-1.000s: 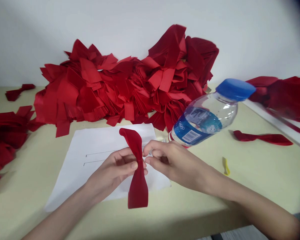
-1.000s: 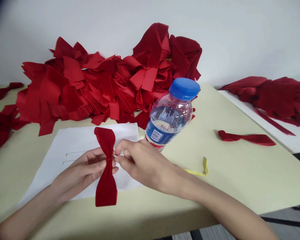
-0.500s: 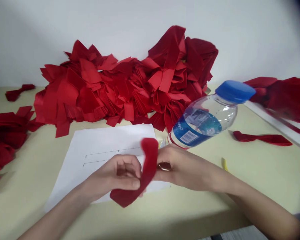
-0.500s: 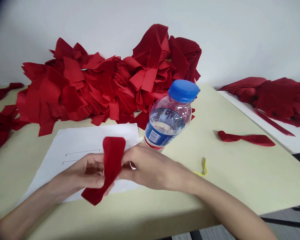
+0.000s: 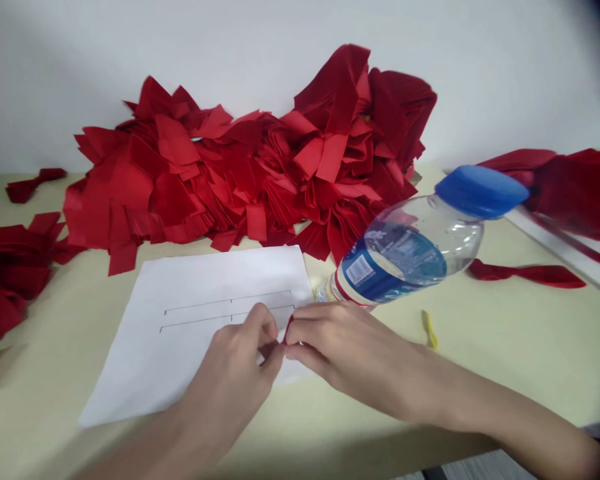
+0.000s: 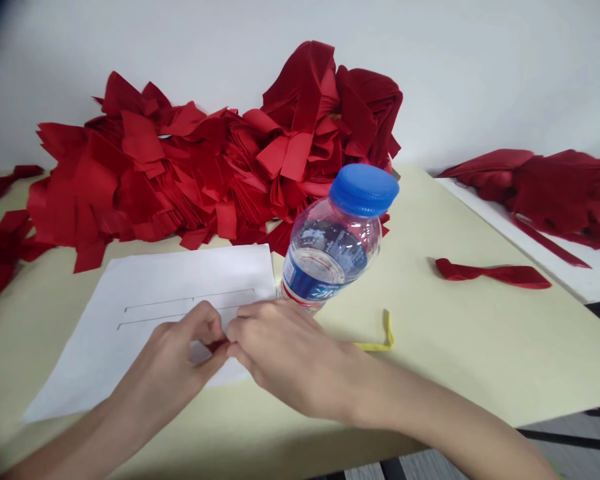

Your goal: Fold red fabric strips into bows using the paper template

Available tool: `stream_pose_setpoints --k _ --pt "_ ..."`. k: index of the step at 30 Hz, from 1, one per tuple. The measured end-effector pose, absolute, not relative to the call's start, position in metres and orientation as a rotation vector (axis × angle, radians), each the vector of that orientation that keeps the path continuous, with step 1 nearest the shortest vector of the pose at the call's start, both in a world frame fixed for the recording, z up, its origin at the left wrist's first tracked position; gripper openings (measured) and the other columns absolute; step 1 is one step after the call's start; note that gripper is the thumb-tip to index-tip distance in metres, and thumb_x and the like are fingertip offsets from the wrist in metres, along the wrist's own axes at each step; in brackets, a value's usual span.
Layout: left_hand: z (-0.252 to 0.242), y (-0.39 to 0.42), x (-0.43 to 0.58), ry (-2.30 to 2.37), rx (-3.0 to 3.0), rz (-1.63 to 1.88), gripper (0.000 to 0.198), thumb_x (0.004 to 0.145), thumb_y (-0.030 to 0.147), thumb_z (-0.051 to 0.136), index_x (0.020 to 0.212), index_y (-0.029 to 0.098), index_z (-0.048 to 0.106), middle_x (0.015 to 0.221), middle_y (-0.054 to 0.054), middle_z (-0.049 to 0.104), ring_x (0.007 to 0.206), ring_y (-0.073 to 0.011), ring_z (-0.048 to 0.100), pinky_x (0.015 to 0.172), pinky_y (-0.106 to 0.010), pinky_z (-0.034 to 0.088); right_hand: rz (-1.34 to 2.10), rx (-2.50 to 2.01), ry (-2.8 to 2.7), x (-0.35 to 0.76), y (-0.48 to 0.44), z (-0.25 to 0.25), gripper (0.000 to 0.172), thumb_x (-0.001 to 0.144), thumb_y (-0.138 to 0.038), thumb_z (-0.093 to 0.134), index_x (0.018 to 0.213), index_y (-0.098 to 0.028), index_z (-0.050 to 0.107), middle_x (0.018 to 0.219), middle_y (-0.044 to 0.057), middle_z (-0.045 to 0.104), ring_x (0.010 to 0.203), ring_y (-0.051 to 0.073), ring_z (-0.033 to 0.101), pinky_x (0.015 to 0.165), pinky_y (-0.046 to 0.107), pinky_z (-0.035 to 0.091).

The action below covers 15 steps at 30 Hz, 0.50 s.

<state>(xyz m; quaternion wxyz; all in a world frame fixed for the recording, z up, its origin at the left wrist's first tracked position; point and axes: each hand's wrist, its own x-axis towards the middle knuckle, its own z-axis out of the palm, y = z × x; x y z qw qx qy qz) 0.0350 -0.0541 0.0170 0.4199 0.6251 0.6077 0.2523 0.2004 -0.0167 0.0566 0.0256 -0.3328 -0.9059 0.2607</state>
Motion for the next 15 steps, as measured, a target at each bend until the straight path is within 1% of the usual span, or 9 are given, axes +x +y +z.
stream_pose_setpoints --k 3,5,8,10,13,15 --pt "0.015 -0.046 0.028 1.469 1.369 0.799 0.017 0.075 0.021 0.061 0.072 0.022 0.044 0.065 0.003 0.061 0.062 -0.0152 0.057 0.06 -0.025 0.038 0.525 -1.105 -2.828 0.2 -0.021 0.055 0.021 0.089 -0.015 0.043 0.076 -0.015 0.059 0.081 0.004 0.062 0.074 0.016 0.057 0.062 0.028 0.036" --pt "0.015 -0.041 0.022 1.357 1.161 0.859 0.018 0.077 0.024 0.063 0.072 0.021 0.045 0.063 0.004 0.058 0.058 -0.0115 0.052 0.056 -0.022 0.036 0.46 -1.125 -2.767 0.2 -0.022 0.054 0.022 0.09 -0.016 0.042 0.075 -0.015 0.058 0.078 0.003 0.061 0.069 0.015 0.056 0.061 0.028 0.036" --pt "0.016 -0.036 0.016 1.157 0.848 0.871 0.019 0.079 0.026 0.064 0.073 0.019 0.048 0.059 0.006 0.052 0.051 -0.0066 0.043 0.049 -0.018 0.032 0.534 -1.115 -2.648 0.198 -0.021 0.055 0.023 0.091 -0.018 0.04 0.081 -0.016 0.06 0.076 0.002 0.061 0.068 0.013 0.056 0.062 0.026 0.037" --pt "0.015 -0.034 0.014 1.004 0.69 0.84 0.015 0.081 0.025 0.063 0.075 0.018 0.051 0.061 0.005 0.053 0.053 -0.0059 0.046 0.05 -0.016 0.034 0.625 -1.112 -2.578 0.198 -0.02 0.057 0.021 0.091 -0.016 0.041 0.086 -0.017 0.062 0.078 0.002 0.062 0.069 0.012 0.056 0.063 0.025 0.038" --pt "0.011 -0.031 0.012 0.844 0.593 0.797 0.007 0.083 0.021 0.061 0.083 0.015 0.058 0.07 0.001 0.059 0.066 -0.0081 0.055 0.062 -0.017 0.042 0.761 -1.152 -2.473 0.197 -0.02 0.06 0.02 0.089 -0.014 0.044 0.088 -0.02 0.063 0.075 -0.003 0.063 0.063 0.008 0.053 0.06 0.022 0.037" --pt "0.009 -0.03 0.011 0.788 0.606 0.78 0.008 0.084 0.02 0.059 0.087 0.013 0.062 0.077 -0.002 0.061 0.072 -0.0103 0.057 0.071 -0.02 0.044 0.832 -1.191 -2.411 0.197 -0.02 0.062 0.019 0.089 -0.014 0.045 0.085 -0.021 0.062 0.073 -0.005 0.063 0.058 0.006 0.051 0.056 0.02 0.035"
